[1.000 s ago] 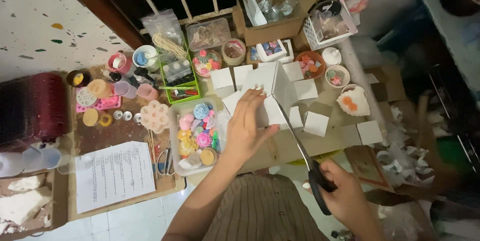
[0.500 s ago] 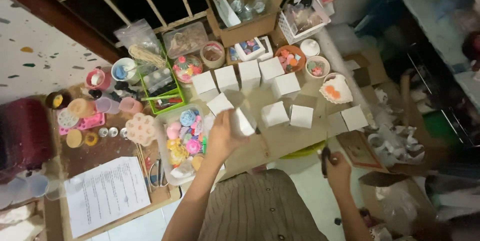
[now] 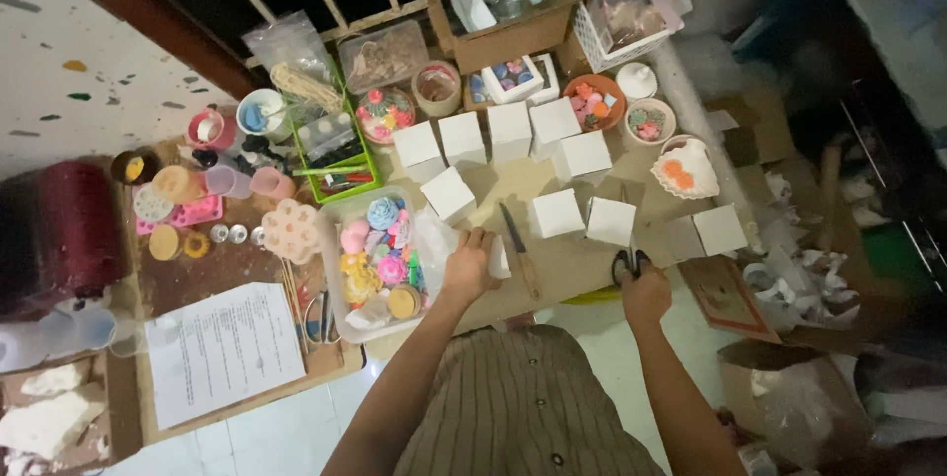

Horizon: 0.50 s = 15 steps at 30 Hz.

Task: Packaging glass jar candles into individual cardboard boxes at a workbench.

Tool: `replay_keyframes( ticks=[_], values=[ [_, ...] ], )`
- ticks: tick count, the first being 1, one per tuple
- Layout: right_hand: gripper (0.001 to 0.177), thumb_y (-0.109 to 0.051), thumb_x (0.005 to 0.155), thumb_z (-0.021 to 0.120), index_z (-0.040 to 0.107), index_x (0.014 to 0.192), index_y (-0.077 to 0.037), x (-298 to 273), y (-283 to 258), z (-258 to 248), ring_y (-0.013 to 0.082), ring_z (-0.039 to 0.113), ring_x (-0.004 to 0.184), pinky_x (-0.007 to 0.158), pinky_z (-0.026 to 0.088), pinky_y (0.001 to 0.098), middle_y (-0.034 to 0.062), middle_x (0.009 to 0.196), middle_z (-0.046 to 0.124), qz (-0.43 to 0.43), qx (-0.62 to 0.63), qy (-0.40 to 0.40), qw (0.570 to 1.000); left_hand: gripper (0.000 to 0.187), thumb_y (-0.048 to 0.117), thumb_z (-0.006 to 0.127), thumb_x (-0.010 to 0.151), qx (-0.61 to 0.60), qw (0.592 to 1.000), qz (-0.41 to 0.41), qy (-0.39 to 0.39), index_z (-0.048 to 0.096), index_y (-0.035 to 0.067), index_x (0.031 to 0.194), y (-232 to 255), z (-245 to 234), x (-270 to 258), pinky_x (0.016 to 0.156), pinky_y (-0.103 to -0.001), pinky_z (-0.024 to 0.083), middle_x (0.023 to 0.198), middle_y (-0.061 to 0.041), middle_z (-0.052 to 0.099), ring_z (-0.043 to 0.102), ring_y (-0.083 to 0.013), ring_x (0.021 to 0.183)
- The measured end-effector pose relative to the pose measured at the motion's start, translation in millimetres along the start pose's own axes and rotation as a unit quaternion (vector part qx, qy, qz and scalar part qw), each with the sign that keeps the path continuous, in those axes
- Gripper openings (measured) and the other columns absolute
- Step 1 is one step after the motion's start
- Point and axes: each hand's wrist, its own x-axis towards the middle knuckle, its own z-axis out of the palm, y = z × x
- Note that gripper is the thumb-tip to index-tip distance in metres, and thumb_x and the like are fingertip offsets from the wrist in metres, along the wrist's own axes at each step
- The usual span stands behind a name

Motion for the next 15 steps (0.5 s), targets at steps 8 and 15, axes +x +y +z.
replay_keyframes(
  ticks=[8, 15],
  values=[
    [0.06, -0.014, 0.076, 0.08, 0.055, 0.13, -0.007, -29.1, -150.9, -1.1, 0.0353, 0.064, 0.1, 0.08, 0.054, 0.0412, 0.0188, 0.127, 0.061, -0.159, 0.23, -0.129, 0.952, 0.097, 0.018, 0.095, 0.043, -0.004, 0.997, 0.078, -0.006, 0.057, 0.004, 0.131, -23.7, -3.1, 3.3, 0.101, -0.043, 0.051, 0.127, -0.013, 0.055, 0.053, -0.037, 0.122],
    [0.108, -0.026, 0.052, 0.1, 0.044, 0.143, -0.012, -15.5, -191.1, 65.5, 0.0388, 0.06, 0.122, 0.096, 0.051, 0.0464, 0.0189, 0.136, 0.059, -0.21, 0.253, -0.307, 0.893, 0.092, 0.021, 0.096, 0.042, -0.044, 0.985, 0.167, 0.006, 0.06, 0.002, 0.125, -47.6, -8.3, 7.1, 0.107, -0.044, 0.045, 0.125, -0.018, 0.057, 0.052, -0.04, 0.121]
  ],
)
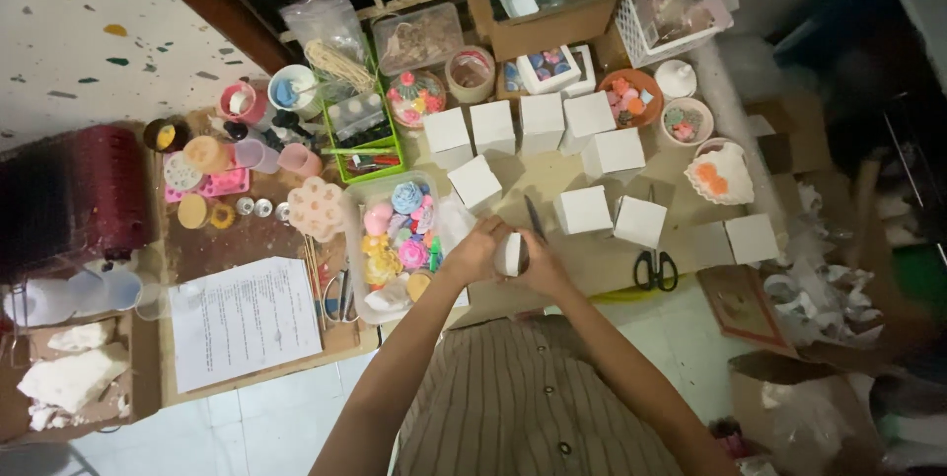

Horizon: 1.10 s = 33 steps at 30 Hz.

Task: Packaging glass jar candles into individual cardboard boxes at a workbench.

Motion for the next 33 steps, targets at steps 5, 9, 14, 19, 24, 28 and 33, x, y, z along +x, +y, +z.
replay_keyframes(
  ticks=[5, 9, 14, 19, 24, 28, 33],
  values=[
    [0.104, -0.031, 0.052, 0.098, 0.048, 0.142, -0.015, -4.7, -16.2, -2.2, 0.0319, 0.071, 0.106, 0.087, 0.058, 0.0415, 0.0153, 0.123, 0.068, 0.103, 0.034, -0.042, 0.993, 0.095, 0.022, 0.094, 0.044, -0.025, 1.0, 0.012, 0.006, 0.056, 0.001, 0.129, -5.9, 5.0, -7.1, 0.109, -0.043, 0.044, 0.125, -0.019, 0.056, 0.052, -0.0393, 0.123],
    [0.099, -0.029, 0.054, 0.1, 0.05, 0.138, -0.012, -5.0, -20.4, -9.3, 0.028, 0.071, 0.105, 0.084, 0.058, 0.0394, 0.0154, 0.118, 0.071, 0.068, 0.076, -0.022, 0.995, 0.098, 0.023, 0.095, 0.041, -0.029, 0.999, 0.035, 0.011, 0.054, -0.001, 0.127, -9.1, 11.4, -5.4, 0.11, -0.045, 0.044, 0.127, -0.019, 0.053, 0.05, -0.0398, 0.124],
    [0.1, -0.028, 0.053, 0.1, 0.049, 0.138, -0.012, -6.8, -19.1, -14.6, 0.0292, 0.07, 0.106, 0.086, 0.057, 0.0409, 0.0162, 0.12, 0.07, 0.082, 0.045, -0.032, 0.995, 0.097, 0.024, 0.096, 0.044, -0.038, 0.999, 0.011, -0.012, 0.051, -0.003, 0.126, -8.7, 22.9, -5.0, 0.108, -0.045, 0.045, 0.125, -0.021, 0.051, 0.05, -0.0416, 0.122],
    [0.104, -0.029, 0.054, 0.098, 0.045, 0.142, -0.01, 1.7, -7.5, -16.4, 0.0312, 0.069, 0.107, 0.089, 0.056, 0.0417, 0.0163, 0.123, 0.068, 0.134, 0.031, -0.037, 0.99, 0.097, 0.023, 0.094, 0.048, -0.135, 0.989, -0.042, 0.047, 0.046, -0.005, 0.126, -18.6, 25.8, 6.1, 0.107, -0.045, 0.046, 0.124, -0.024, 0.051, 0.05, -0.0416, 0.124],
    [0.101, -0.028, 0.058, 0.097, 0.043, 0.14, -0.004, -1.5, -2.4, -4.5, 0.0356, 0.065, 0.115, 0.095, 0.053, 0.0448, 0.0196, 0.127, 0.064, 0.082, 0.015, 0.004, 0.996, 0.079, 0.009, 0.085, 0.06, -0.18, 0.961, 0.003, 0.208, 0.052, -0.003, 0.131, -25.9, 17.1, -11.0, 0.1, -0.044, 0.05, 0.124, -0.027, 0.06, 0.059, -0.0427, 0.117],
    [0.099, -0.027, 0.057, 0.096, 0.045, 0.138, -0.003, -9.9, 5.7, 1.2, 0.0407, 0.061, 0.116, 0.095, 0.051, 0.0476, 0.0224, 0.128, 0.061, 0.011, -0.028, 0.043, 0.999, 0.05, 0.016, 0.078, 0.078, -0.336, 0.865, -0.24, 0.287, 0.058, 0.006, 0.123, -62.9, 63.1, -27.6, 0.076, -0.035, 0.057, 0.1, -0.009, 0.073, 0.072, -0.0243, 0.087],
    [0.052, -0.027, 0.083, 0.08, 0.063, 0.127, -0.007, -5.0, -31.4, -4.5, 0.0379, 0.066, 0.103, 0.086, 0.053, 0.0464, 0.0193, 0.113, 0.068, 0.034, -0.043, 0.084, 0.995, 0.028, 0.016, 0.077, 0.093, -0.654, 0.576, -0.376, 0.316, 0.054, 0.004, 0.102, -98.8, 105.8, -19.9, 0.058, -0.033, 0.055, 0.079, -0.005, 0.063, 0.062, -0.0166, 0.065]
  ],
)
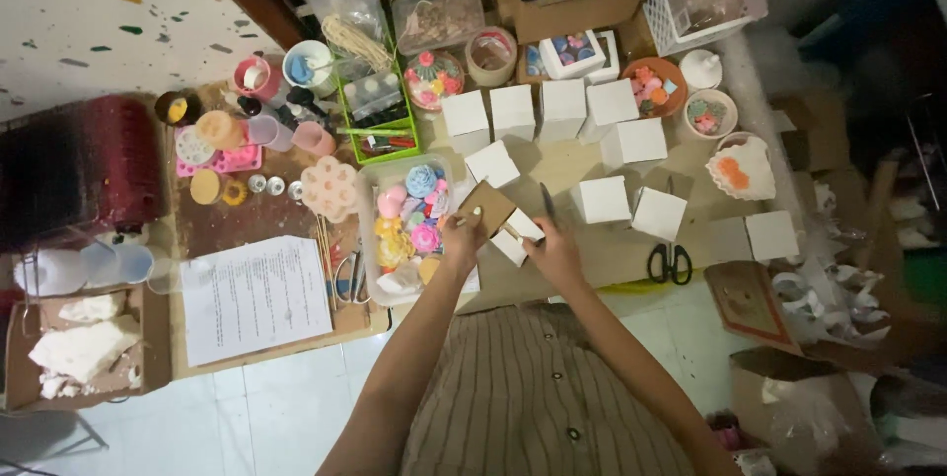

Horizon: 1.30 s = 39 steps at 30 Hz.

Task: Packaging glass jar candles into individual cardboard boxes at a workbench.

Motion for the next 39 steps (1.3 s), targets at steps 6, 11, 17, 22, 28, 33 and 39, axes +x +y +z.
replay_keyframes(
  ticks=[6, 11, 17, 22, 28, 33, 39],
  values=[
    [0.023, -0.02, 0.104, 0.06, 0.069, 0.116, -0.002, -2.2, 100.0, 45.6, 0.0358, 0.069, 0.082, 0.074, 0.054, 0.0451, 0.0207, 0.095, 0.07, 0.073, 0.014, 0.038, 0.997, 0.066, 0.012, 0.087, 0.075, 0.236, 0.915, 0.269, 0.189, 0.042, 0.003, 0.123, 28.1, 43.7, -48.7, 0.068, -0.035, 0.057, 0.091, -0.011, 0.067, 0.069, -0.024, 0.074],
    [0.016, -0.009, 0.099, 0.062, 0.069, 0.109, 0.002, -11.4, 32.2, 6.7, 0.0355, 0.068, 0.082, 0.072, 0.055, 0.0453, 0.0201, 0.097, 0.067, 0.032, -0.041, 0.085, 0.995, 0.068, 0.012, 0.088, 0.073, 0.397, 0.828, 0.363, 0.157, 0.042, -0.001, 0.122, 47.3, 70.0, -127.1, 0.081, -0.045, 0.053, 0.12, -0.024, 0.049, 0.06, -0.0421, 0.099],
    [0.026, 0.001, 0.086, 0.067, 0.07, 0.112, -0.002, -21.4, -0.8, 8.2, 0.0334, 0.067, 0.095, 0.078, 0.057, 0.0443, 0.0141, 0.112, 0.063, -0.19, -0.175, 0.09, 0.962, 0.058, 0.007, 0.077, 0.074, 0.445, 0.84, 0.309, 0.013, 0.05, 0.005, 0.125, 11.8, 37.8, -102.1, 0.088, -0.049, 0.051, 0.119, -0.02, 0.06, 0.061, -0.0428, 0.107],
    [0.045, -0.009, 0.065, 0.077, 0.07, 0.109, -0.002, -9.1, -68.1, -4.2, 0.0361, 0.065, 0.106, 0.08, 0.055, 0.0502, 0.0156, 0.115, 0.066, -0.221, -0.211, 0.036, 0.951, 0.052, 0.0, 0.066, 0.077, 0.427, 0.857, 0.285, -0.053, 0.067, 0.01, 0.128, 10.6, 6.2, -93.8, 0.094, -0.041, 0.057, 0.118, -0.014, 0.072, 0.07, -0.0334, 0.106],
    [0.054, -0.022, 0.069, 0.085, 0.065, 0.113, 0.001, 11.1, -35.9, 37.5, 0.0325, 0.066, 0.107, 0.081, 0.058, 0.0425, 0.0258, 0.136, 0.057, -0.08, -0.288, -0.152, 0.942, 0.075, -0.003, 0.078, 0.07, 0.415, 0.82, 0.342, -0.195, 0.053, 0.006, 0.14, 58.7, 7.7, -123.7, 0.105, -0.043, 0.048, 0.139, -0.021, 0.057, 0.057, -0.0387, 0.127],
    [0.056, -0.017, 0.069, 0.084, 0.057, 0.116, -0.001, 7.7, -70.8, 20.2, 0.0377, 0.066, 0.104, 0.085, 0.056, 0.0467, 0.0198, 0.104, 0.069, -0.022, -0.314, -0.066, 0.947, 0.108, 0.01, 0.088, 0.06, 0.503, 0.797, 0.295, -0.153, 0.033, 0.009, 0.153, 36.9, 15.4, -122.5, 0.105, -0.045, 0.046, 0.144, -0.022, 0.047, 0.049, -0.0418, 0.13],
    [0.077, -0.023, 0.064, 0.088, 0.05, 0.128, -0.002, 13.6, -54.0, -11.7, 0.0383, 0.067, 0.103, 0.089, 0.056, 0.0451, 0.0214, 0.111, 0.065, 0.059, -0.119, -0.077, 0.988, 0.104, 0.011, 0.091, 0.06, 0.49, 0.74, 0.438, -0.145, 0.04, 0.01, 0.151, 27.5, 21.3, -100.8, 0.106, -0.048, 0.048, 0.141, -0.022, 0.054, 0.054, -0.0432, 0.127]
  ],
)
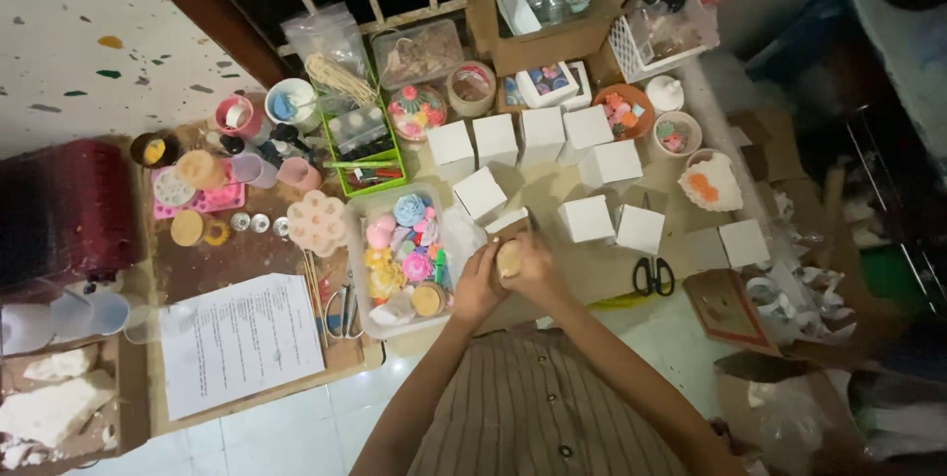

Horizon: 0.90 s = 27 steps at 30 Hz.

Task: Packaging glass jar candles into individual cardboard boxes at a workbench.

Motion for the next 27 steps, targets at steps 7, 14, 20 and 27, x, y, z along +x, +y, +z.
replay_keyframes(
  ticks=[7, 14, 20, 27],
  values=[
    [0.081, -0.024, 0.053, 0.096, 0.06, 0.124, -0.007, -23.7, 12.7, -68.8, 0.0339, 0.066, 0.108, 0.092, 0.055, 0.0441, 0.0182, 0.116, 0.067, -0.07, 0.098, 0.165, 0.979, 0.109, 0.01, 0.092, 0.063, -0.006, 0.998, -0.047, -0.05, 0.033, 0.016, 0.154, 6.7, -4.9, 35.8, 0.099, -0.046, 0.051, 0.143, -0.023, 0.049, 0.056, -0.0444, 0.123],
    [0.078, -0.01, 0.061, 0.093, 0.058, 0.13, -0.008, -52.0, -7.4, -128.6, 0.0206, 0.065, 0.113, 0.086, 0.058, 0.0352, 0.0058, 0.124, 0.064, 0.003, 0.312, 0.103, 0.945, 0.091, 0.004, 0.079, 0.074, 0.096, 0.995, -0.019, 0.016, 0.037, 0.014, 0.154, 8.1, -13.7, 22.4, 0.099, -0.048, 0.054, 0.148, -0.02, 0.049, 0.057, -0.0442, 0.126],
    [0.081, 0.0, 0.066, 0.088, 0.051, 0.137, -0.005, -62.0, -39.4, -138.0, 0.0213, 0.059, 0.123, 0.092, 0.059, 0.0366, 0.0053, 0.132, 0.055, -0.064, 0.469, 0.051, 0.88, 0.052, 0.035, 0.059, 0.092, -0.383, 0.872, -0.304, 0.009, 0.054, 0.017, 0.14, 108.0, -87.1, 42.5, 0.075, -0.043, 0.066, 0.134, -0.009, 0.065, 0.07, -0.027, 0.115],
    [0.064, -0.005, 0.067, 0.094, 0.057, 0.119, -0.008, -65.2, -39.5, -109.8, 0.0248, 0.059, 0.13, 0.106, 0.053, 0.04, 0.0068, 0.135, 0.055, -0.144, 0.255, 0.281, 0.914, 0.055, 0.044, 0.062, 0.092, -0.641, 0.675, -0.363, -0.026, 0.052, 0.017, 0.139, 94.8, -66.3, 48.7, 0.081, -0.043, 0.064, 0.125, -0.01, 0.068, 0.071, -0.0264, 0.108]
  ],
)
